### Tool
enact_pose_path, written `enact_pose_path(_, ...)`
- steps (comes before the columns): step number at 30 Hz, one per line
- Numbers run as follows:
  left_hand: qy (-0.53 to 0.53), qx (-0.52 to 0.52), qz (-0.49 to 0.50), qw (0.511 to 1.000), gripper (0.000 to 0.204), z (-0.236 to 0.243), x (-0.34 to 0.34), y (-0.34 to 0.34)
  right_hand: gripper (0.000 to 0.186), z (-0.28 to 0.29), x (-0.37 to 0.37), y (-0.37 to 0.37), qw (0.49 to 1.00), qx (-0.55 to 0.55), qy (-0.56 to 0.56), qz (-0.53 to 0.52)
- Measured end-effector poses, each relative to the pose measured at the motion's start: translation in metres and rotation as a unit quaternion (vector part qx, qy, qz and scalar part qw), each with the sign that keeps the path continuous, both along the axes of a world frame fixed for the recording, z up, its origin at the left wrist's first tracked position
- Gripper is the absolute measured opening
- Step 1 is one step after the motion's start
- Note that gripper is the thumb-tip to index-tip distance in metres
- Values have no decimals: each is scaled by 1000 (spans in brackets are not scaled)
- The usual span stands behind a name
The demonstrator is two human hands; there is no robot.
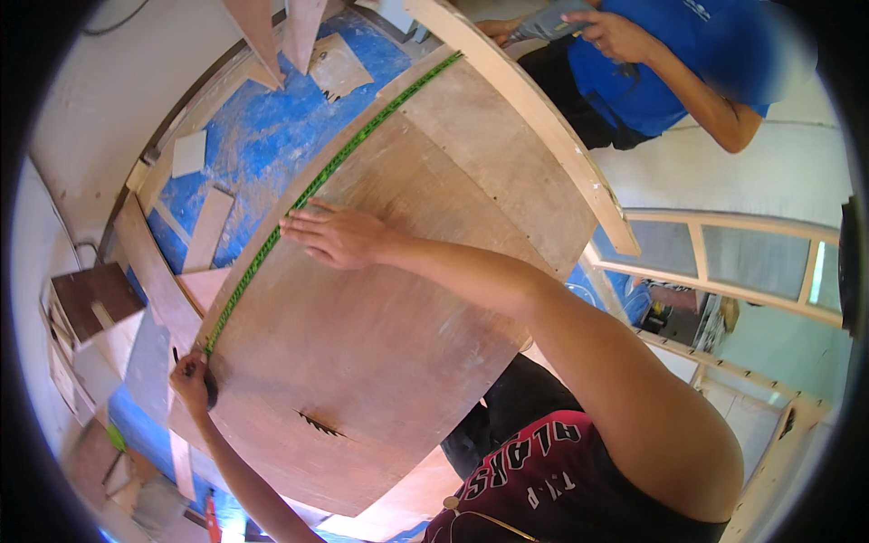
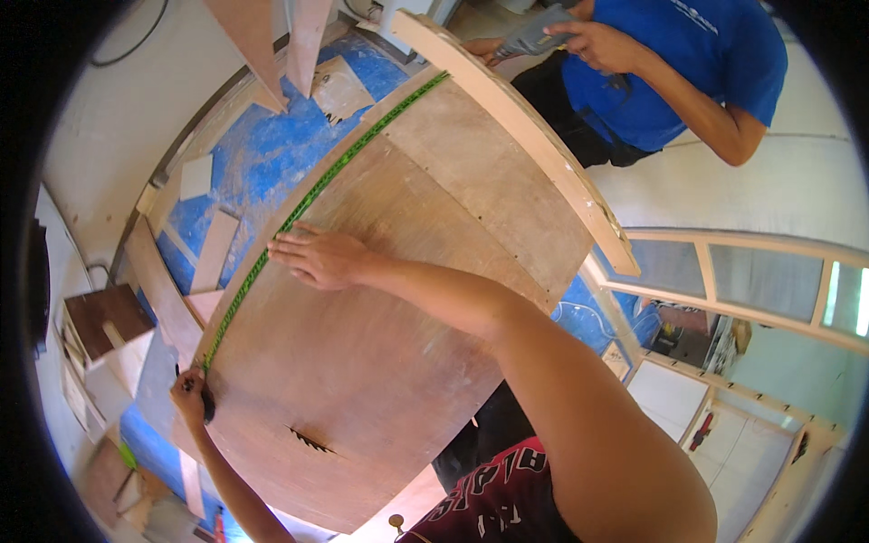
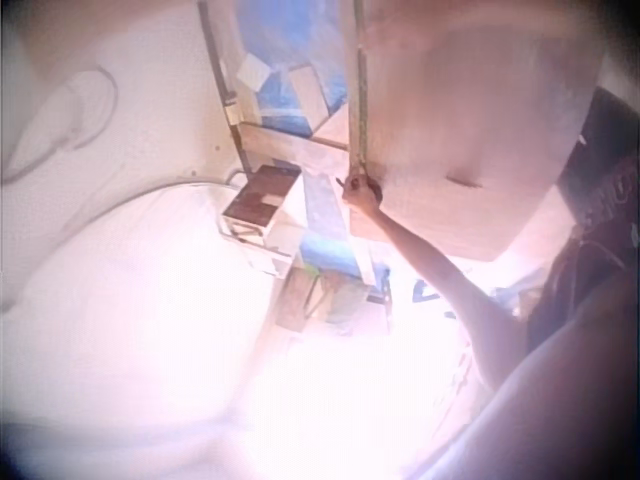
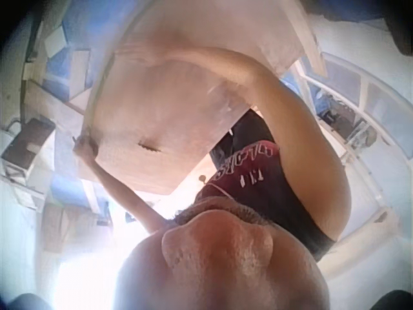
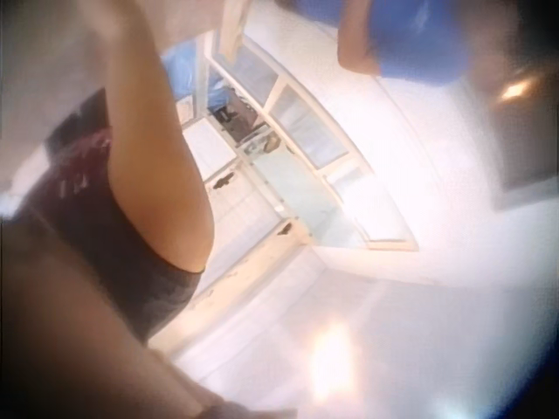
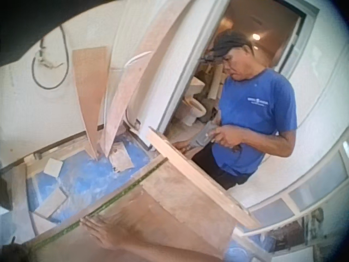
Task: The person measures the edge of a curved plywood piece with a measuring tape and marks it with a pencil while another person assists by holding the wood and using a drill.
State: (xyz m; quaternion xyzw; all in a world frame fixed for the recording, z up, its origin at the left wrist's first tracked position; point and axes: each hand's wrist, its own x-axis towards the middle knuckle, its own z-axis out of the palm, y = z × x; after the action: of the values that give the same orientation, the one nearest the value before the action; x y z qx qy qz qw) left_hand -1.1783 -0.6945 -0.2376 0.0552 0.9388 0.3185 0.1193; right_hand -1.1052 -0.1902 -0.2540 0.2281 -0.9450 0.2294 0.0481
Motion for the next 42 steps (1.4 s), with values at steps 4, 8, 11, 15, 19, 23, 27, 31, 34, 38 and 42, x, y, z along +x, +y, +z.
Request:
enact_pose_path(4,-19,35,-2,999,14,-1,1,8,55,-8,5,3,1000,-10,-5,-10)
enact_pose_path(8,-41,18,-11,999,15,-3,2,16,55,-21,11,6,1000,-11,-15,-13)
enact_pose_path(11,-23,44,-5,999,17,-5,-1,4,56,-14,5,1,1000,-16,-14,-7)
enact_pose_path(15,-43,47,3,998,16,-3,4,13,56,-15,9,4,999,30,-20,-6)
enact_pose_path(19,-41,42,11,998,17,-4,4,14,56,-16,9,3,999,25,-17,-8)
enact_pose_path(23,-37,45,22,998,18,-7,5,11,55,-15,8,4,1000,10,-24,-8)
enact_pose_path(27,-32,51,15,998,20,-11,5,6,54,-15,7,2,1000,3,-14,-7)
enact_pose_path(31,-29,48,27,998,18,-11,9,8,55,-15,9,2,1000,8,-11,-5)
enact_pose_path(34,-23,49,14,998,17,-8,9,14,55,-17,10,2,1000,2,-8,-7)
enact_pose_path(38,-17,37,3,999,16,-5,10,18,56,-18,11,2,1000,2,-10,-10)
enact_pose_path(42,-15,46,3,999,18,-3,9,16,56,-16,10,1,1000,5,-17,-7)
